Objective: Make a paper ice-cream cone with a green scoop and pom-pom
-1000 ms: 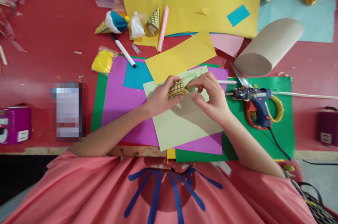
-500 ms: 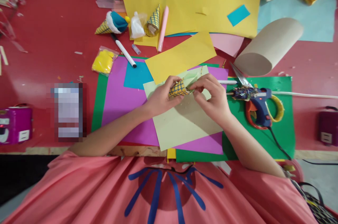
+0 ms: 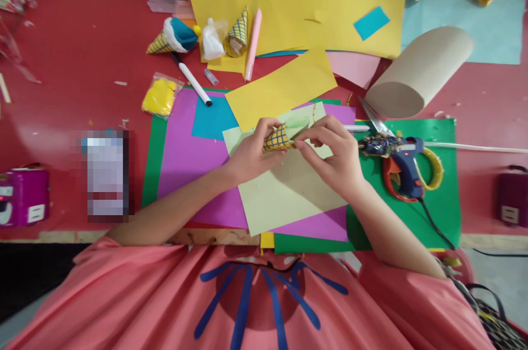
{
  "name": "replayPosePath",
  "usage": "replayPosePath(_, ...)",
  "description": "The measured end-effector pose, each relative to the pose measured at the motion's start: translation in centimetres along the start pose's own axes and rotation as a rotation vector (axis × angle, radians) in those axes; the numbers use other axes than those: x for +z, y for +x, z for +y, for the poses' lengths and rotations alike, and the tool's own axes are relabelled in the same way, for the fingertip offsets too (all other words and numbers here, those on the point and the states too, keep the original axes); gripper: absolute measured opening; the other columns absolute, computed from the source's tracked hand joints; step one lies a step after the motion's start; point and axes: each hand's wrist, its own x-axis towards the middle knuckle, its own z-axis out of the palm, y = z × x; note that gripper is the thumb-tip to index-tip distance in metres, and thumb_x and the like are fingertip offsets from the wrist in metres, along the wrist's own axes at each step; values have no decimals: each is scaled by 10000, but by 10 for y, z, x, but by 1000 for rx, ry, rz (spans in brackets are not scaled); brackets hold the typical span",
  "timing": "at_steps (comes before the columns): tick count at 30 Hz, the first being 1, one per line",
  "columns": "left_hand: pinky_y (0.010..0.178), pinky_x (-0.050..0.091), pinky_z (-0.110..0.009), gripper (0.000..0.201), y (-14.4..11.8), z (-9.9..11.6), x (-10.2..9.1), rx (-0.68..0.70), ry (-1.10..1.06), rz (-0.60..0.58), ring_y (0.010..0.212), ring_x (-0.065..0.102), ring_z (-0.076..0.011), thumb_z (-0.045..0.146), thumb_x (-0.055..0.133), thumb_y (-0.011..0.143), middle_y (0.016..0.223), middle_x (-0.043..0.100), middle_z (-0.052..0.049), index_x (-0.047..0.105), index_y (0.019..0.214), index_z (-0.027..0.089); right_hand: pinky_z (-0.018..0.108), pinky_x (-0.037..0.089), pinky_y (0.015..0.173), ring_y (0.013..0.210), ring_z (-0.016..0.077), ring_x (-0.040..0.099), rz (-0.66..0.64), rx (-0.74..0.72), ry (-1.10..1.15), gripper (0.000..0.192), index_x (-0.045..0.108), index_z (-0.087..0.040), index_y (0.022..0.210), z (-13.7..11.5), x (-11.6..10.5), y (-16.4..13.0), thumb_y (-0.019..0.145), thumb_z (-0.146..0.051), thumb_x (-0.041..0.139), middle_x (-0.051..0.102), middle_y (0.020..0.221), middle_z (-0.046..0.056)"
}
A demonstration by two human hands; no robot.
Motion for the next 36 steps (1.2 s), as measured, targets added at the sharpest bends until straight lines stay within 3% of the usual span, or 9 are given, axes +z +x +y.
replayPosePath(9,692,496,-228,426,0,-1,-1,-16,18,-30,908,646,-139,345,581,851,1101,609,-31,329,1186,268,308,474,661,779,163,542,-54,-36,-8,59,635,-210,881,-1,-2,1,899,-181,587,501,812,22)
replayPosePath(22,669,513,-297,474,-4,5,1,-132,228,8,951,680,-225,377,547,838,1169,612,-64,311,1235,270,321,476,694,762,159,528,63,97,6,75,625,-224,830,-7,10,-2,902,-215,603,497,791,12)
replayPosePath(30,757,536,-358,479,-3,3,1,-99,212,45,1016,673,-249,392,560,844,1205,602,-91,310,1229,255,329,470,698,800,171,536,-41,19,-2,45,634,-208,924,-6,4,1,892,-201,603,507,826,30)
replayPosePath(36,754,533,-354,468,-5,3,2,-99,239,49,1013,674,-248,442,532,874,1214,596,-95,302,1236,257,319,467,668,776,170,536,-15,6,-18,48,632,-217,881,-2,6,1,889,-179,604,505,801,23)
